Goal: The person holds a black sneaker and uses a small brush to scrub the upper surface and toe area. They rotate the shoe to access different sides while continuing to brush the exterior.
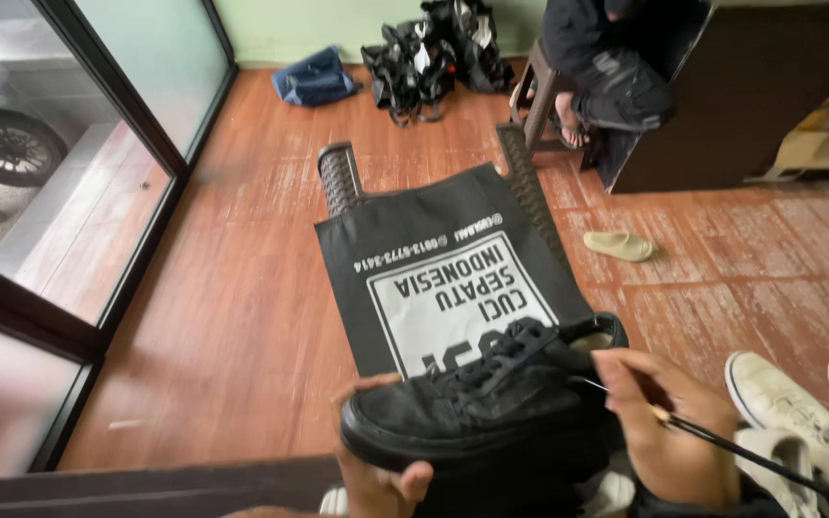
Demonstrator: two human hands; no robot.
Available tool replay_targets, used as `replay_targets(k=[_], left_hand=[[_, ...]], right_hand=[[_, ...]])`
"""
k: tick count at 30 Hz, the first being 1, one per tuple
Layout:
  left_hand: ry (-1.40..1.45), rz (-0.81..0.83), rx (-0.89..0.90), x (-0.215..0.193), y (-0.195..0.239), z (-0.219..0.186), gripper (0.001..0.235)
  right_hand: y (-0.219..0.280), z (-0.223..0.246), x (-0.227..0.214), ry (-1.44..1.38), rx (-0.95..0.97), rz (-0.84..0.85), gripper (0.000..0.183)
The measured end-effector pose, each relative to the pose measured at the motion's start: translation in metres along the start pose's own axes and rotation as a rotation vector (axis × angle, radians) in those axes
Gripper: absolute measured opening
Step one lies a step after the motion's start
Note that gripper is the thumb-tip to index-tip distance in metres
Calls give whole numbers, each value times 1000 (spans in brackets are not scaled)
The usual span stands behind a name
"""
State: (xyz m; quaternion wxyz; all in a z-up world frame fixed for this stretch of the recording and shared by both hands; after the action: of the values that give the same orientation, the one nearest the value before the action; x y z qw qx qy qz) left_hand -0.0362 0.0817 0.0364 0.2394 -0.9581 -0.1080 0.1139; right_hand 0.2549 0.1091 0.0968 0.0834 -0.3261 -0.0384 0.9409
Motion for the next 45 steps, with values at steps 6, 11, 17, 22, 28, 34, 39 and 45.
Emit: replay_targets(k=[6, 11, 17, 22, 28, 34, 39, 45], left_hand=[[37, -31, 109, -1, 6, -1, 94], [64, -32, 179, 2, 7, -6, 94], [58, -7, 122, 1, 6, -3, 98], [-3, -19, 102, 1, 4, -5, 97], [-6, -30, 64, -1, 2, -8, 95], [40, -9, -49, -4, 1, -2, 96], [24, -4, -38, -2, 2, -2, 95], [0, -1, -31, -2, 2, -3, 94]], right_hand=[[18, -22, 30, 77, 144, 121, 24], [15, 16, 10, 105, -45, -26, 13], [36, 63, 37, -66, -459, 56, 4], [10, -7, 30, -50, 83, 161, 15], [17, -3, 29, -69, 65, 112, 18], [10, 3, 2, -14, -13, -19, 15], [15, 22, 28, -53, -167, 130, 13], [11, 5, 3, 19, -22, -13, 17]])
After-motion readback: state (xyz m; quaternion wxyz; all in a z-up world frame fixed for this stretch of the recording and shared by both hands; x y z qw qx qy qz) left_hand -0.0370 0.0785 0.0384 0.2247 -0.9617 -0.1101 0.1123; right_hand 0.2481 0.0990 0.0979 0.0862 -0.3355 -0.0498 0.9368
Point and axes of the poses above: each hand's wrist, its own y-axis away from the middle knuckle, its own x-axis out of the palm, z = x × y, the point moved 10 cm from there along -y, towards the middle knuckle, and after that the axes turned 14 degrees about z, right-handed, at the moved point
